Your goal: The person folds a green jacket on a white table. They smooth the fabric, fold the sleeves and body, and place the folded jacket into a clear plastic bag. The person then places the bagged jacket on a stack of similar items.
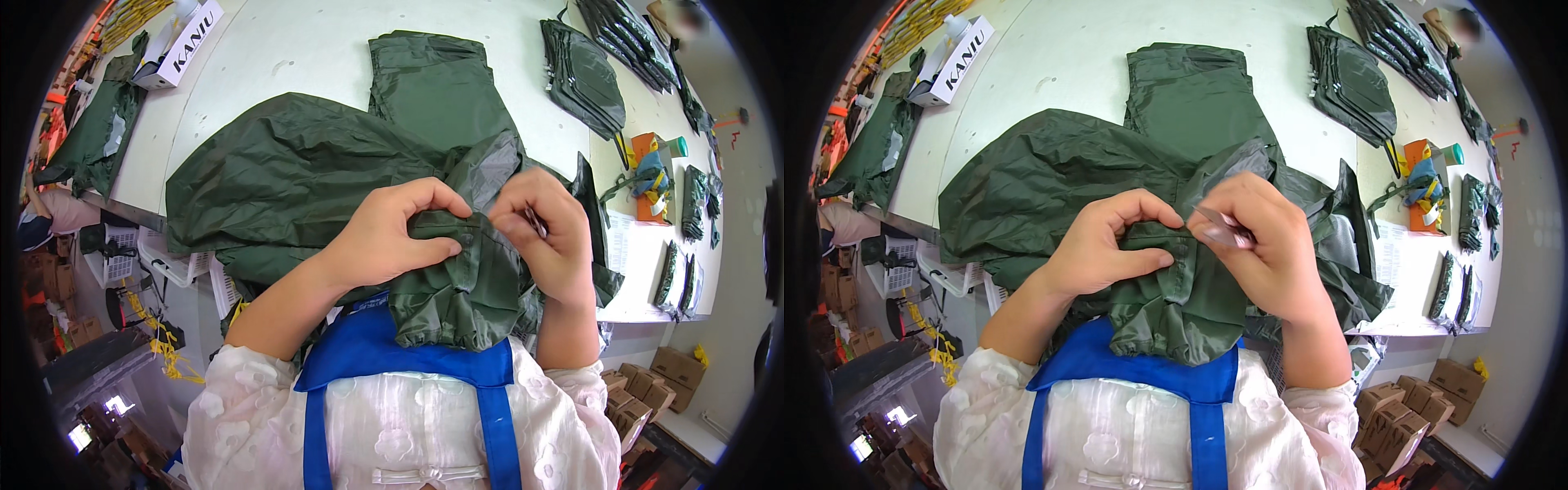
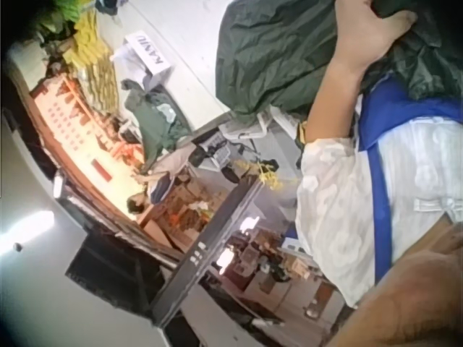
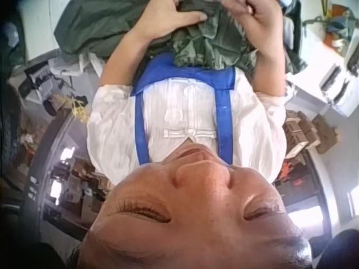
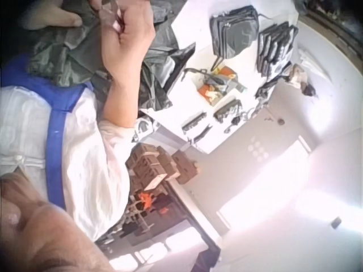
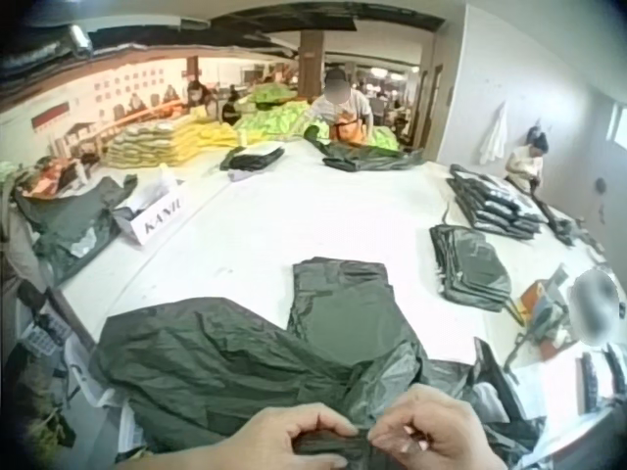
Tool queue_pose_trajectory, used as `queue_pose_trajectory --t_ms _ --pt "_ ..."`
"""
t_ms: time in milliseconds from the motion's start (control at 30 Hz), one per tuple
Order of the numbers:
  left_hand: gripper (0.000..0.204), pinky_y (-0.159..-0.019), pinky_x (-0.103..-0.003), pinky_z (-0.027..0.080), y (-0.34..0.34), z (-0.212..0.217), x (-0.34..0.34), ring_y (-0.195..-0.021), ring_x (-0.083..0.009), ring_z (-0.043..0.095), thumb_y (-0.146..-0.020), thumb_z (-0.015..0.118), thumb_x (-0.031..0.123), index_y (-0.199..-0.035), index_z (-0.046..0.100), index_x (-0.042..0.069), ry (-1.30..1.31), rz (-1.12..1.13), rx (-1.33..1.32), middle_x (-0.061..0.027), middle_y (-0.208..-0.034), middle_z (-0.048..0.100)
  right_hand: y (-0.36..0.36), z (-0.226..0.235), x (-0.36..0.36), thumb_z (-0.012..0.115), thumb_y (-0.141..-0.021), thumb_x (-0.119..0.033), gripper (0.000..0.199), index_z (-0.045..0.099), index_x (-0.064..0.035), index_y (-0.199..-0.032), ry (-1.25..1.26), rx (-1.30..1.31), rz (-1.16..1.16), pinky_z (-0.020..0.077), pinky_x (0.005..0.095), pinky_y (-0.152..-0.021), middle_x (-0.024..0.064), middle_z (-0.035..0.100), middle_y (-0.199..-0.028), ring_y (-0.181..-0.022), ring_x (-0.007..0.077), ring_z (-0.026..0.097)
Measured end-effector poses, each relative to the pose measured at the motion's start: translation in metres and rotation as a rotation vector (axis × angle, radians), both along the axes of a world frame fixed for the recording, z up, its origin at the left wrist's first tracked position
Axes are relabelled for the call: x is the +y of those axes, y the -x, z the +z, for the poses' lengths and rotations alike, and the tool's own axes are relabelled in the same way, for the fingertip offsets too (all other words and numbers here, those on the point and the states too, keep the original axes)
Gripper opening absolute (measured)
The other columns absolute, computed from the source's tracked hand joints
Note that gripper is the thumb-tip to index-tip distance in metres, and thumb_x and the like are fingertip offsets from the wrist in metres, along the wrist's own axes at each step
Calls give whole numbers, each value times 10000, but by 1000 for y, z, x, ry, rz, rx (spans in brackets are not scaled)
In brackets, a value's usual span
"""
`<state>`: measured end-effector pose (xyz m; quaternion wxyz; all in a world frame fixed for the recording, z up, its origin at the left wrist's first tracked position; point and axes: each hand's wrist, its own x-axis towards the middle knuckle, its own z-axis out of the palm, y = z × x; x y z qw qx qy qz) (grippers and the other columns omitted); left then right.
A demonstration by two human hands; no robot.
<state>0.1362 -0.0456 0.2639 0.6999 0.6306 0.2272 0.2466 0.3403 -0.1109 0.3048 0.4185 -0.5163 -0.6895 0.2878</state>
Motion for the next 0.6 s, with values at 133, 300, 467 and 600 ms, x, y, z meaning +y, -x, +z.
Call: queue_pose_trajectory --t_ms 133,300,467,600 --pt "352 -887 -243 445 -3 2 0 -989 -102 564 -758 718 -7 -1087 592 -21 152 1 18 -50 -1066 613 4 -4 15 640 -827 -45 194 553 3 -993 30 -49 -132 407 259 -615 71 551 -839 -687 154 498" --pt "346 -876 -238 453 4 0 2 -984 -92 566 -771 700 -22 -1097 586 -14 277 29 -33 -50 -1050 615 -7 -4 -21 691 -821 -223 346 543 1 -1039 176 37 -176 444 254 -664 67 551 -817 -728 145 529" --pt "342 -867 -241 461 0 -6 0 -981 -90 568 -781 684 -40 -1100 564 -8 198 42 -87 -44 -1039 605 4 5 -25 719 -765 -133 231 626 -14 -940 192 -305 -139 480 294 -604 100 586 -785 -675 225 603" --pt "347 -869 -244 458 -1 -3 -2 -986 -91 571 -786 683 -41 -1100 541 -4 95 61 -48 -43 -1031 600 11 5 -22 738 -746 -151 236 653 -25 -926 121 -402 -175 475 304 -572 69 592 -747 -643 208 613"
